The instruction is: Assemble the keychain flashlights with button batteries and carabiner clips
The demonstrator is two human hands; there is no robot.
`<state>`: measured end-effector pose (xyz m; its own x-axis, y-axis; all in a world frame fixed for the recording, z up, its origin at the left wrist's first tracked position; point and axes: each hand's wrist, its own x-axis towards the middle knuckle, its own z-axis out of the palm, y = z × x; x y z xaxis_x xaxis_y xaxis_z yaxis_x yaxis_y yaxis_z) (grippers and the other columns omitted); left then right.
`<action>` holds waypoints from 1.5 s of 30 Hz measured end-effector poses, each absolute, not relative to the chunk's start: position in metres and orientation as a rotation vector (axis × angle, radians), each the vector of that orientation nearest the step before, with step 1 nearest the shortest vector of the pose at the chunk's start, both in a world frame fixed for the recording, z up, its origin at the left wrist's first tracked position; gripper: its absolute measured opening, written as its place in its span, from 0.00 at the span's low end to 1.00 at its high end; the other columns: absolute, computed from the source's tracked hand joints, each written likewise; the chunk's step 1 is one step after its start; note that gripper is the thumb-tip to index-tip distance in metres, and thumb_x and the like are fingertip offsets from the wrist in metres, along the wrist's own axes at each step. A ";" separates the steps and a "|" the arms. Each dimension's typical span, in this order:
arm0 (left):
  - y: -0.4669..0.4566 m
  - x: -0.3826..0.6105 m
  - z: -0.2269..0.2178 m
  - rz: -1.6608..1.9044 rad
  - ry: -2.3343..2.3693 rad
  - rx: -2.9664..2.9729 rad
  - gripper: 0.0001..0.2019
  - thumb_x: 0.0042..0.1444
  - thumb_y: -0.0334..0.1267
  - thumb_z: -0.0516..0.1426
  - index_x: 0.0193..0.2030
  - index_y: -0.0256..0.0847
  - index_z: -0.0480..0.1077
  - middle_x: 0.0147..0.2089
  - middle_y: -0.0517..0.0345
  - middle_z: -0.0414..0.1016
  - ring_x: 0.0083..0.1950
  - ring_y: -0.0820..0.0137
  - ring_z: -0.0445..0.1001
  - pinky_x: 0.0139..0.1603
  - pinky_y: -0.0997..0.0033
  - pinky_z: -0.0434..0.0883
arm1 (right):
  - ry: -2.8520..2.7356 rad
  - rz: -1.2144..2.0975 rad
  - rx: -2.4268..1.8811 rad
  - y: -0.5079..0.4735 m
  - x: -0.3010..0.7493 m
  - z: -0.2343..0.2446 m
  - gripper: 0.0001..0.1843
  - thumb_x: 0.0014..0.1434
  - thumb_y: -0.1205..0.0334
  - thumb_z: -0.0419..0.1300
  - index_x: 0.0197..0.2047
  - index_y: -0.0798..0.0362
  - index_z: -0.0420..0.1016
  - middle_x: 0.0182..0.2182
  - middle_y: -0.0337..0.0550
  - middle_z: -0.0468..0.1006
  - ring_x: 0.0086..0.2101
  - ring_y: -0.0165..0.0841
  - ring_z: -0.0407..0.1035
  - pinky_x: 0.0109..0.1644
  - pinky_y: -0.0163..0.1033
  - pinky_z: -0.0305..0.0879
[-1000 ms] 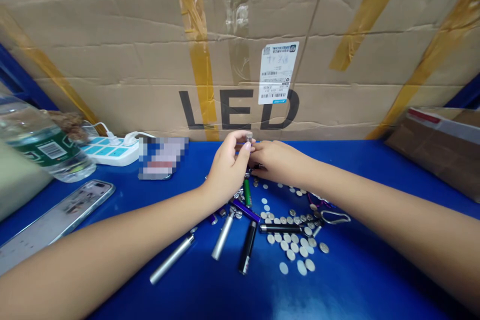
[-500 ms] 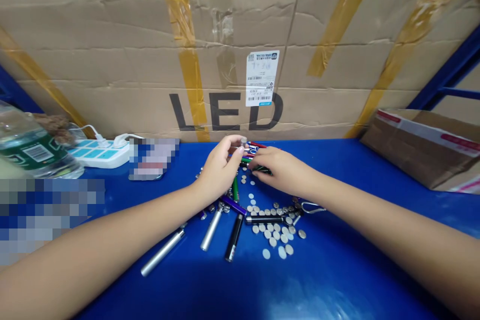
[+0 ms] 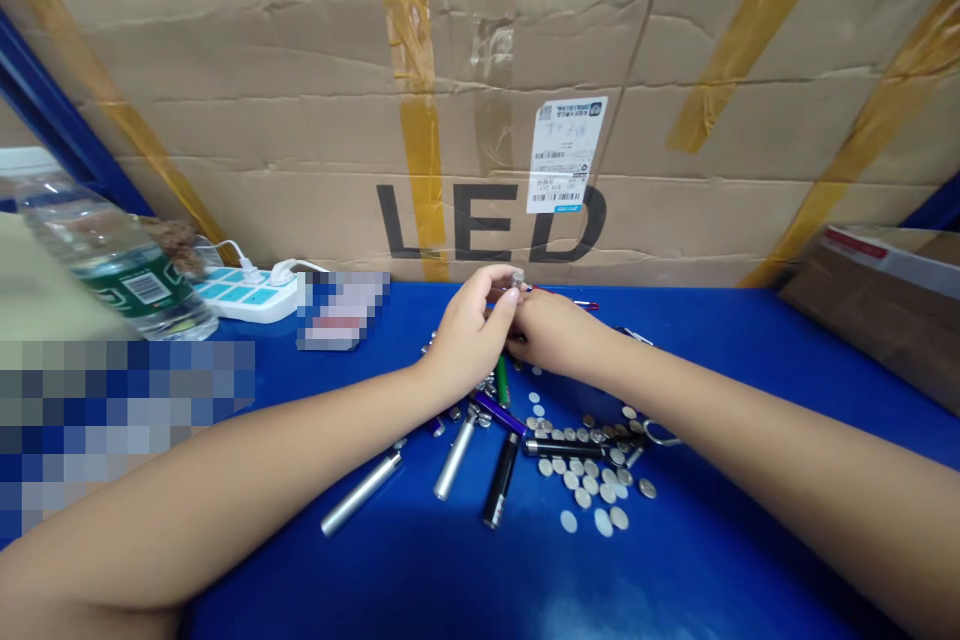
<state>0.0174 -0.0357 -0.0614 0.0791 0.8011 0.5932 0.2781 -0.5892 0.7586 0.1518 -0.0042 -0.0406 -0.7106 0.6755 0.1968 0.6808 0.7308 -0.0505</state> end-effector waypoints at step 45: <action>-0.051 0.016 -0.054 1.064 0.829 2.562 0.15 0.63 0.32 0.51 0.55 0.42 0.68 0.46 0.52 0.73 0.49 0.67 0.72 0.50 0.63 0.71 | -2.025 0.485 -1.086 -0.062 0.218 -0.049 0.07 0.63 0.59 0.51 0.38 0.51 0.68 0.29 0.39 0.76 0.29 0.31 0.70 0.34 0.37 0.64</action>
